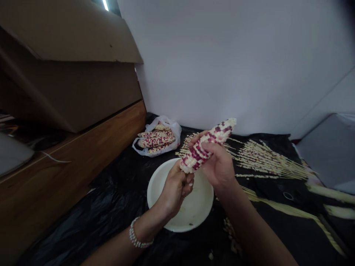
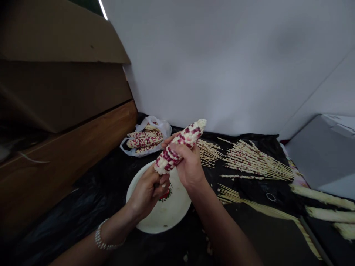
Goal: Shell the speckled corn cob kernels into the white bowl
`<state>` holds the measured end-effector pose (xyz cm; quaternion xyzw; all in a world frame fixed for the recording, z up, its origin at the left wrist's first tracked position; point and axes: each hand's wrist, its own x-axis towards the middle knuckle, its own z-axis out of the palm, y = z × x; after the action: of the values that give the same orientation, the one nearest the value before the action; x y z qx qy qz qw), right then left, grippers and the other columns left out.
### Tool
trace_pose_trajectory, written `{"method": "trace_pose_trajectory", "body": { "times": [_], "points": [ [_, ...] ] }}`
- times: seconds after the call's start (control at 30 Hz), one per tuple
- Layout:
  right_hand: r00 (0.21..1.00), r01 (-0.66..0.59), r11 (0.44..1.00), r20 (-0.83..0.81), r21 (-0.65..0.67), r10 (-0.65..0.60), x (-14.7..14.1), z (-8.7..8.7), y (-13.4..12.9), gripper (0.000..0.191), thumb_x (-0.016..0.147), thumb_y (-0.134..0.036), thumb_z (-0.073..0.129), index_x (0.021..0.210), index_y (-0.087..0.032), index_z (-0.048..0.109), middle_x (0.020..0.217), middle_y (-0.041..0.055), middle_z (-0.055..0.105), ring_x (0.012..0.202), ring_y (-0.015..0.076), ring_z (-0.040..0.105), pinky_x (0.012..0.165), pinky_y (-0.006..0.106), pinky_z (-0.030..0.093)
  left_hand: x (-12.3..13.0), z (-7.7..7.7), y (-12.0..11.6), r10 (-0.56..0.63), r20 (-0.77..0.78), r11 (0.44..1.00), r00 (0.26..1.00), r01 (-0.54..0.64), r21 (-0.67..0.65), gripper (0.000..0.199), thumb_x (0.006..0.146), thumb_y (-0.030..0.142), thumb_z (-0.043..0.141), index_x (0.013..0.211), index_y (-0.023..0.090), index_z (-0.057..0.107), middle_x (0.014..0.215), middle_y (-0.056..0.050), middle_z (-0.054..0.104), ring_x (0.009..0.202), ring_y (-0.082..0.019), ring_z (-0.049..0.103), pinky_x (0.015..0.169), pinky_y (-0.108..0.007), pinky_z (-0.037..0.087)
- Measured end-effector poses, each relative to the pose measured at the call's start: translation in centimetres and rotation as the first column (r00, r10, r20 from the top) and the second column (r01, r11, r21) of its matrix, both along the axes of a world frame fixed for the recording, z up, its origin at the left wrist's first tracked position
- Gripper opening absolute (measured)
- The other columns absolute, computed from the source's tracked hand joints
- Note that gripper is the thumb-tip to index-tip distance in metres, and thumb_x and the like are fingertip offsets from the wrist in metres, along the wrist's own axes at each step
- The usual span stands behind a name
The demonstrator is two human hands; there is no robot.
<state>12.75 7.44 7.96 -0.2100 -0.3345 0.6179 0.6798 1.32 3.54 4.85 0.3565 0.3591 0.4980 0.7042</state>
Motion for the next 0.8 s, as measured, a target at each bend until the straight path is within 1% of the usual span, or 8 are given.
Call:
{"method": "trace_pose_trajectory", "body": {
  "times": [0.17,0.23,0.3,0.37,0.47,0.6,0.7,0.8],
  "points": [
    [0.986,0.162,0.982,-0.029,-0.098,-0.166,3.1,1.0,0.8,0.02,0.063,-0.022,0.075,0.081,-0.023,0.065,0.079,-0.0023,0.071,0.077,0.018,0.068,0.079,0.037,0.056,1.1,-1.1,-2.8,-0.204,-0.076,0.977,0.976,0.198,-0.083,0.038,0.068,0.012,0.047,0.104,0.018,0.056,0.062,0.008,0.047,0.04,-0.004,0.019,0.042,-0.02,0.012],
    [0.976,0.217,0.972,0.008,-0.085,-0.217,4.5,1.2,1.2,0.018,0.066,-0.024,0.074,0.083,-0.023,0.065,0.079,-0.0017,0.071,0.079,0.0181,0.068,0.082,0.038,0.056,2.4,-2.1,-4.6,-0.41,-0.174,0.912,0.895,0.409,-0.042,0.031,0.069,0.013,0.046,0.096,0.017,0.06,0.058,0.006,0.049,0.041,-0.006,0.029,0.041,-0.02,0.019],
    [0.971,0.241,0.969,0.027,-0.06,-0.239,5.4,1.3,1.4,0.017,0.069,-0.026,0.074,0.083,-0.023,0.065,0.078,-0.0015,0.07,0.079,0.0177,0.068,0.083,0.038,0.056,3.8,-3.2,-6.3,-0.443,-0.414,0.859,0.795,0.508,0.057,0.025,0.082,0.015,0.044,0.093,0.016,0.066,0.057,0.003,0.051,0.05,-0.01,0.045,0.051,-0.021,0.034],
    [0.969,0.244,0.969,0.042,-0.037,-0.242,5.9,1.3,1.4,0.018,0.07,-0.028,0.074,0.084,-0.023,0.065,0.078,-0.0013,0.07,0.08,0.0177,0.068,0.084,0.039,0.056,5.0,-4.4,-7.5,-0.423,-0.64,0.728,0.642,0.661,0.182,0.03,0.092,0.018,0.041,0.1,0.018,0.07,0.061,0.001,0.058,0.057,-0.013,0.055,0.061,-0.025,0.043],
    [0.97,0.239,0.971,0.05,-0.034,-0.237,6.1,1.4,1.2,0.02,0.068,-0.029,0.075,0.084,-0.023,0.065,0.078,-0.001,0.07,0.081,0.0189,0.069,0.086,0.04,0.055,6.0,-6.5,-8.1,-0.164,-0.862,0.447,0.48,0.815,0.369,0.029,0.087,0.016,0.055,0.11,0.021,0.07,0.091,-0.007,0.075,0.09,-0.024,0.068,0.085,-0.038,0.047],
    [0.974,0.224,0.974,0.054,-0.043,-0.222,5.8,1.5,1.0,0.023,0.065,-0.029,0.075,0.085,-0.024,0.065,0.078,-0.0013,0.07,0.084,0.0203,0.07,0.088,0.04,0.055,6.0,-8.3,-7.7,0.008,-0.902,0.206,0.431,0.883,0.423,0.031,0.088,0.025,0.063,0.118,0.022,0.067,0.099,-0.009,0.078,0.114,-0.03,0.064,0.095,-0.042,0.046],
    [0.979,0.196,0.977,0.064,-0.086,-0.191,5.5,1.5,1.0,0.024,0.064,-0.029,0.076,0.085,-0.024,0.065,0.077,-0.0014,0.07,0.081,0.0188,0.069,0.086,0.037,0.054,5.6,-8.1,-7.2,0.022,-0.884,0.213,0.467,0.862,0.461,0.033,0.091,0.019,0.057,0.124,0.023,0.065,0.097,-0.006,0.078,0.097,-0.022,0.071,0.084,-0.032,0.051],
    [0.99,0.134,0.98,0.056,-0.15,-0.127,5.2,1.4,1.1,0.027,0.064,-0.029,0.078,0.088,-0.022,0.066,0.077,-0.0006,0.071,0.079,0.0179,0.069,0.085,0.036,0.054,5.2,-6.6,-6.7,0.023,-0.837,0.246,0.547,0.808,0.535,0.04,0.094,0.019,0.054,0.133,0.024,0.06,0.118,-0.007,0.075,0.103,-0.02,0.071,0.084,-0.029,0.054]
  ]
}}
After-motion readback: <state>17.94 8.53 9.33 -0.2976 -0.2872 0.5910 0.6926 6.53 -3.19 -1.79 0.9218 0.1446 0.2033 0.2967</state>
